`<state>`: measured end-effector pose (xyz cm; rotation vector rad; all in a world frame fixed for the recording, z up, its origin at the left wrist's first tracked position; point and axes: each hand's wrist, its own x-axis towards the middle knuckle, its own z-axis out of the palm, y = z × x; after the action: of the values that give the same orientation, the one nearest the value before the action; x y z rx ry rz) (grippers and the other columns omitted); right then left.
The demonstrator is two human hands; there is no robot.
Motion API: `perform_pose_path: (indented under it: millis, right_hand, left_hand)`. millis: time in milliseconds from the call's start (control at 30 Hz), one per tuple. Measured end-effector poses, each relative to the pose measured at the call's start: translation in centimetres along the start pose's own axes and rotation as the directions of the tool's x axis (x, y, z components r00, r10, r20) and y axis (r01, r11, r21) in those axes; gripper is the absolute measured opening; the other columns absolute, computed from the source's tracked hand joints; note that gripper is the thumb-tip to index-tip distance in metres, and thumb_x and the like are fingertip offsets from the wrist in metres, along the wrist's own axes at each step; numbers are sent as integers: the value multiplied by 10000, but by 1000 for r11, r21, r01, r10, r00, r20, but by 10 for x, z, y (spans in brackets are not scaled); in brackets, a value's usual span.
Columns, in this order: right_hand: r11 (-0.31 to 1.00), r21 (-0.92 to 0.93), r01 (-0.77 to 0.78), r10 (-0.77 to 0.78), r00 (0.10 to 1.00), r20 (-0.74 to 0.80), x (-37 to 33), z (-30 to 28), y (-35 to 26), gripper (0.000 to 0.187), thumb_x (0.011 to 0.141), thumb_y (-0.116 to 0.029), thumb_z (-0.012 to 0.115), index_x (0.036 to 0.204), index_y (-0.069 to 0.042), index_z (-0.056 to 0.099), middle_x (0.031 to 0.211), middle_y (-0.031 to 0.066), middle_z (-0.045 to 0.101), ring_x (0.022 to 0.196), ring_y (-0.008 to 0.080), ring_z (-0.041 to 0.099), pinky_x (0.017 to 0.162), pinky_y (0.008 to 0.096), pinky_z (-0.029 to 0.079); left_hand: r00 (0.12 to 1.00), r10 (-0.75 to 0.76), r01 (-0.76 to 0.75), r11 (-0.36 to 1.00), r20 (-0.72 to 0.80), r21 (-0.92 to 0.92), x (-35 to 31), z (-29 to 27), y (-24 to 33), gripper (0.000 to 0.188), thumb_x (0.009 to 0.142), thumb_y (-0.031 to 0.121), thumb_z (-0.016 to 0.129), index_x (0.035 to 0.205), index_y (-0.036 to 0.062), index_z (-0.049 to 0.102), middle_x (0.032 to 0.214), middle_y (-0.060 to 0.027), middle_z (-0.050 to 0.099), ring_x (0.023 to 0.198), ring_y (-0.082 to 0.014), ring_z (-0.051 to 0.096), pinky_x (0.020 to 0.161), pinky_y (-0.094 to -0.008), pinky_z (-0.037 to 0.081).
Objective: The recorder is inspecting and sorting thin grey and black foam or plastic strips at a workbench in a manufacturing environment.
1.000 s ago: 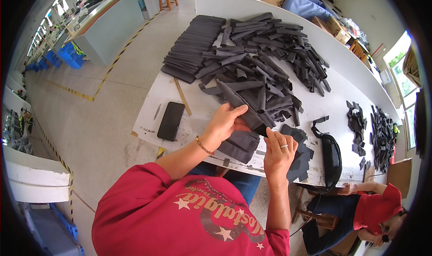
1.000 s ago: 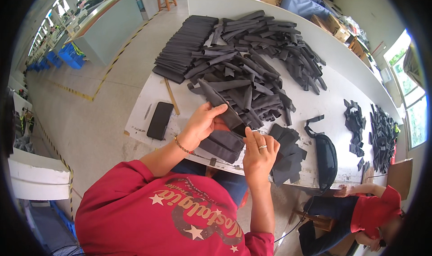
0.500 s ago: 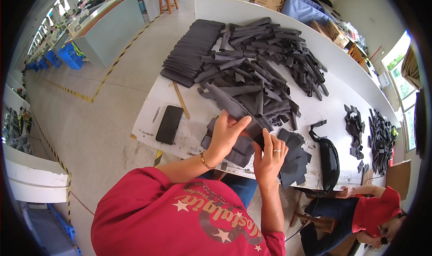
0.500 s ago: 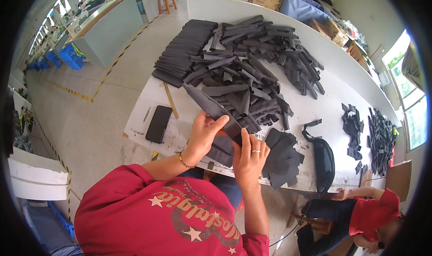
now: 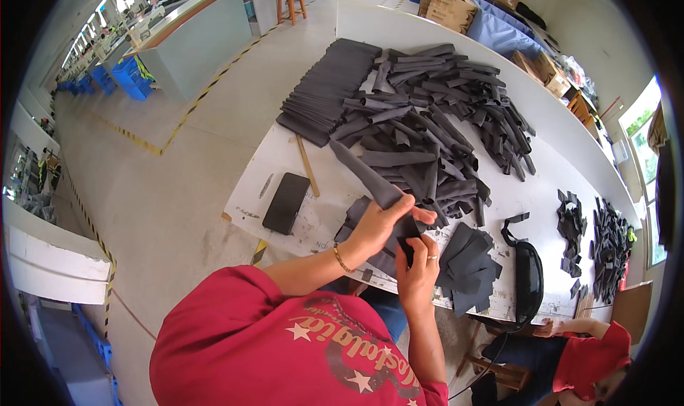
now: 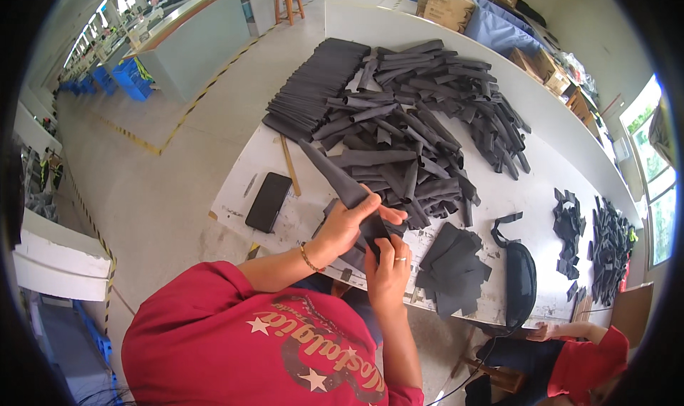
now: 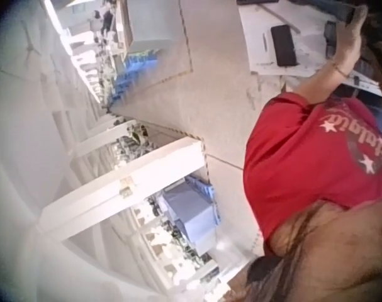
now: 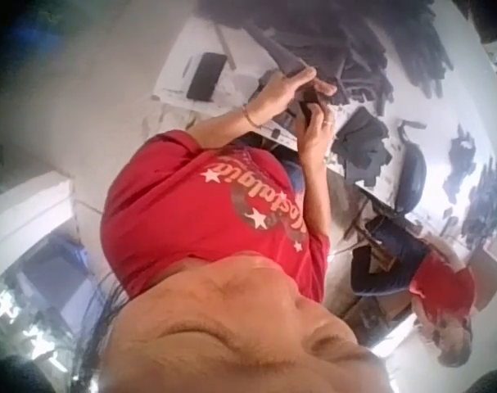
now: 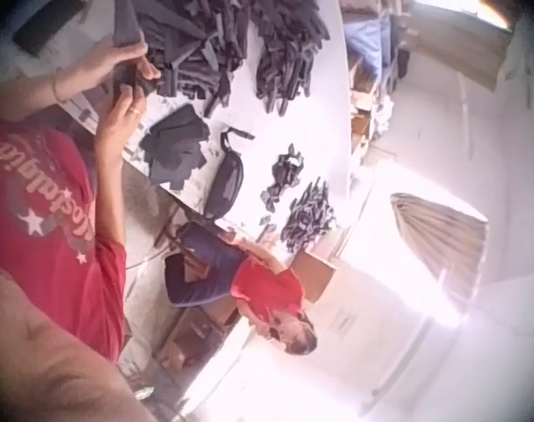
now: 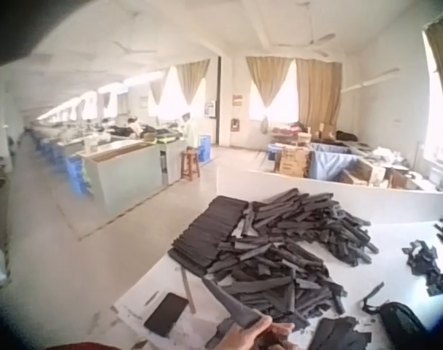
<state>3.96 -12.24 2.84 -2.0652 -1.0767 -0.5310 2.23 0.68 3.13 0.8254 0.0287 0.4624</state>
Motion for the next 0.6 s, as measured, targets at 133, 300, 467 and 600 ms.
perform_pose_path:
  millis: [133, 300, 467, 600]
  right_hand:
    - [988, 153, 9, -20, 997, 71, 6, 0, 5, 363, 738, -5, 742, 1039, -15, 540, 1053, 208, 576, 929, 400, 593, 773, 441, 497]
    - [990, 133, -41, 27, 994, 108, 3, -12, 5, 325, 757, 3, 735, 1018, -12, 542, 1042, 199, 572, 780, 344, 606, 683, 392, 507]
    - [979, 200, 40, -60, 994, 92, 8, -8, 9, 275, 769, 21, 714, 981, -6, 541, 987, 176, 575, 751, 302, 610, 663, 389, 507]
    - [970, 229, -85, 43, 983, 180, 5, -9, 9, 239, 775, 24, 705, 949, -4, 544, 961, 167, 574, 768, 325, 608, 665, 396, 502]
  left_hand:
    - [990, -141, 141, 990, 21, -3, -7, 6, -1, 358, 988, 301, 542, 979, -47, 628, 950, -165, 710, 937, -230, 668, 919, -365, 489]
    - [997, -80, 79, 993, -11, -83, 0, -1, 7, 175, 995, 220, 528, 944, 53, 514, 1037, -230, 683, 1068, -333, 640, 960, -429, 479]
    - [977, -210, 211, 959, 29, -187, -12, 6, -12, 190, 980, 251, 556, 942, 68, 526, 1053, -224, 682, 1055, -284, 642, 964, -403, 472]
    - [961, -273, 276, 947, 37, -167, -14, 0, -9, 196, 973, 259, 570, 976, 66, 537, 1065, -222, 677, 1044, -275, 644, 955, -399, 478]
